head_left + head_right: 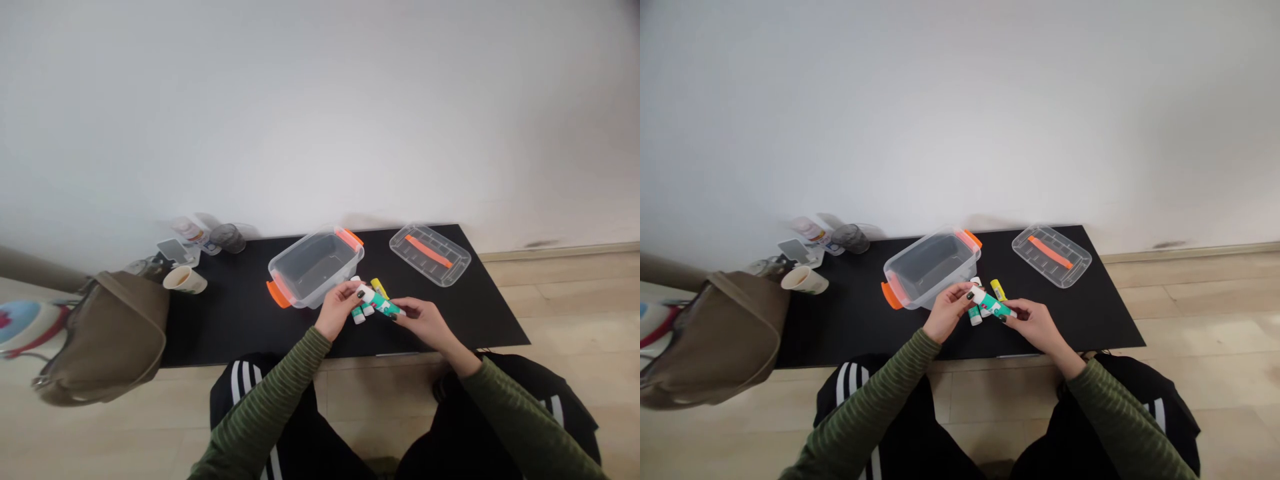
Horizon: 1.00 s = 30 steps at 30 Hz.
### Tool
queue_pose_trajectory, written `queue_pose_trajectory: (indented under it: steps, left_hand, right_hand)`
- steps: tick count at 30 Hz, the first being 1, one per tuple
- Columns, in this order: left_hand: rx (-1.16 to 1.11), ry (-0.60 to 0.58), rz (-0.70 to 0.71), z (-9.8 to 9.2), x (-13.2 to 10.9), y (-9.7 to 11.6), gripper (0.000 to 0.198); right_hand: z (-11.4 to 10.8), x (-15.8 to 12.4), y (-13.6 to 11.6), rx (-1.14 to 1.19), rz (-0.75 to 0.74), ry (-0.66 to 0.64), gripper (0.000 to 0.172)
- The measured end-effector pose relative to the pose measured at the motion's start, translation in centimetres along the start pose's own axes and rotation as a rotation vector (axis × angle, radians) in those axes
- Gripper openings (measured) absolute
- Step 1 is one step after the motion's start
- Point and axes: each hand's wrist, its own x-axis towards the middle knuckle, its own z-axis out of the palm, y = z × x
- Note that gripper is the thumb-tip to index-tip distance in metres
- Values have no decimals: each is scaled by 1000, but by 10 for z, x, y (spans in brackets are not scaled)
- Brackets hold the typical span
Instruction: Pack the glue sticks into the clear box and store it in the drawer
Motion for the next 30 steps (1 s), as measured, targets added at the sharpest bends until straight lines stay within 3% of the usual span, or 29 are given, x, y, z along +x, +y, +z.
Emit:
queue_pose_trajectory:
  steps: [5, 14, 18, 21, 24, 27, 30]
  left_hand:
    - [-3, -46, -31, 1, -2, 5, 39]
    - [5, -91, -30, 0, -2, 9, 40]
    - [78, -125, -12, 7, -7, 7, 40]
    - [277, -103, 129, 11, -14, 18, 35]
    - [578, 45, 436, -5, -18, 46, 32]
    - [731, 414, 675, -49, -11, 78, 29]
    - [706, 759, 608, -103, 6, 94, 41]
  right_hand:
    - [1, 1, -1, 221, 164, -108, 42]
    - [12, -2, -8, 603, 397, -250, 38]
    - [20, -3, -12, 608, 389, -380, 41]
    - [24, -1, -12, 588, 357, -407, 42]
    - [24, 1, -11, 577, 326, -393, 41]
    - [22, 4, -15, 513, 275, -317, 42]
    - [19, 11, -28, 396, 160, -244, 40]
